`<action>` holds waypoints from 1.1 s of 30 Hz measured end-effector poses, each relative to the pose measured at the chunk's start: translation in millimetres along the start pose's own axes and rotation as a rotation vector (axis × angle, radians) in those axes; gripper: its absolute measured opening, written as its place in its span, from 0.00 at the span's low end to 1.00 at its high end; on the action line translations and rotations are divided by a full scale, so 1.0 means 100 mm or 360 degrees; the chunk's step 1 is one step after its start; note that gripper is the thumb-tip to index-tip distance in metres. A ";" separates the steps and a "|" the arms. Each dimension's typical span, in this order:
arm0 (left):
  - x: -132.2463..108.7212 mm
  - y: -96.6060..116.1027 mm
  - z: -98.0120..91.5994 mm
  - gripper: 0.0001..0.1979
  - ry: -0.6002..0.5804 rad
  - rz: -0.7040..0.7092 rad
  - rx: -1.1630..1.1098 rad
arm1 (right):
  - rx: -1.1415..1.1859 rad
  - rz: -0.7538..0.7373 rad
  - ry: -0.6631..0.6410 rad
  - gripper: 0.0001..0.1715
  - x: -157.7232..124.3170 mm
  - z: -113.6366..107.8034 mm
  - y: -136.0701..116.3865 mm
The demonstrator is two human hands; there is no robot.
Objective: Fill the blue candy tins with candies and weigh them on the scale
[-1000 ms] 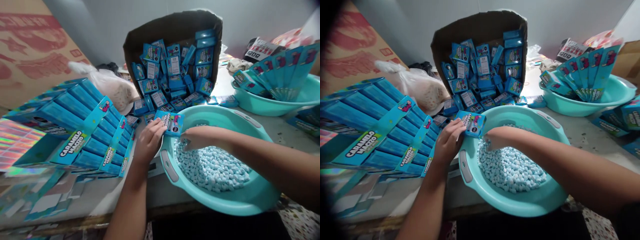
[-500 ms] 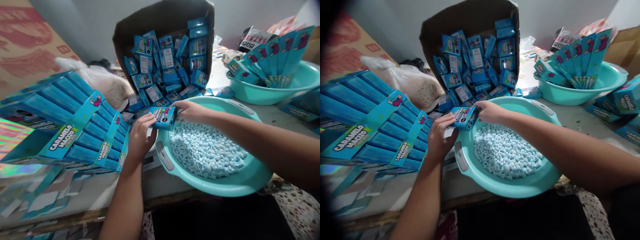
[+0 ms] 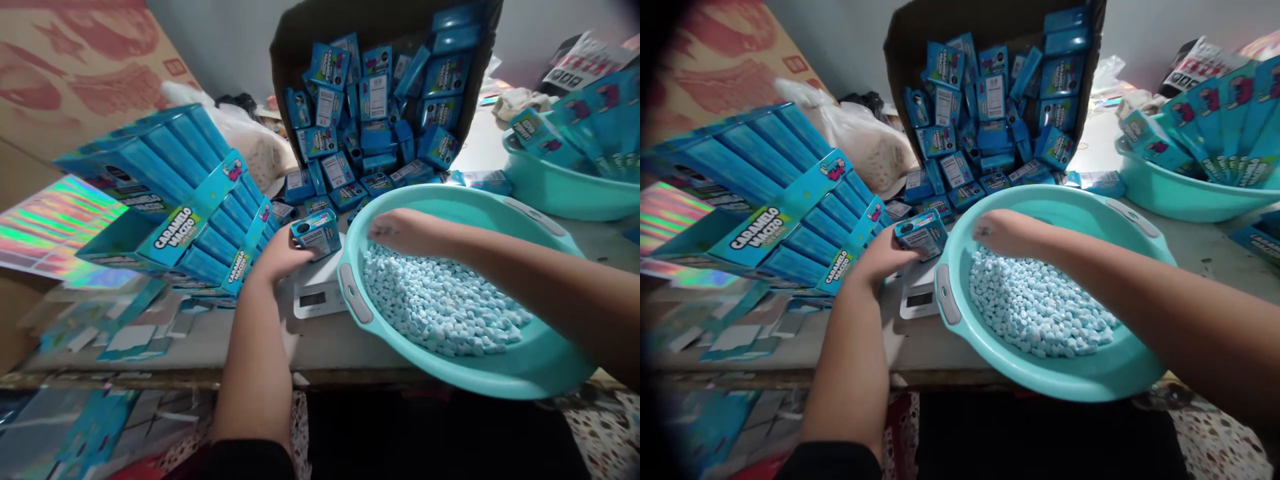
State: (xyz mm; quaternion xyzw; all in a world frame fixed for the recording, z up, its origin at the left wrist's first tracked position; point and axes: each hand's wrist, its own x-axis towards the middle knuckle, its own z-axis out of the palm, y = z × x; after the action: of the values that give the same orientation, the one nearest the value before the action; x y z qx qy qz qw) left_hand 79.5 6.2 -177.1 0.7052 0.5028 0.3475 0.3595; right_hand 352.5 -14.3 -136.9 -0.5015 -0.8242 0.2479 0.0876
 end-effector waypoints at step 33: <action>0.02 0.04 -0.08 0.26 0.0522 0.0200 -0.0683 | -0.0381 0.0027 -0.0591 0.11 -0.06 -0.02 0.05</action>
State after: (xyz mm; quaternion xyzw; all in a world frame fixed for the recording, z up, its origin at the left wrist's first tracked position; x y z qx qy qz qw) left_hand 74.7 8.3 -169.7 0.5769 0.4244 0.5773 0.3923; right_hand 360.3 -16.8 -137.0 -0.4610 -0.8455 0.2371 -0.1281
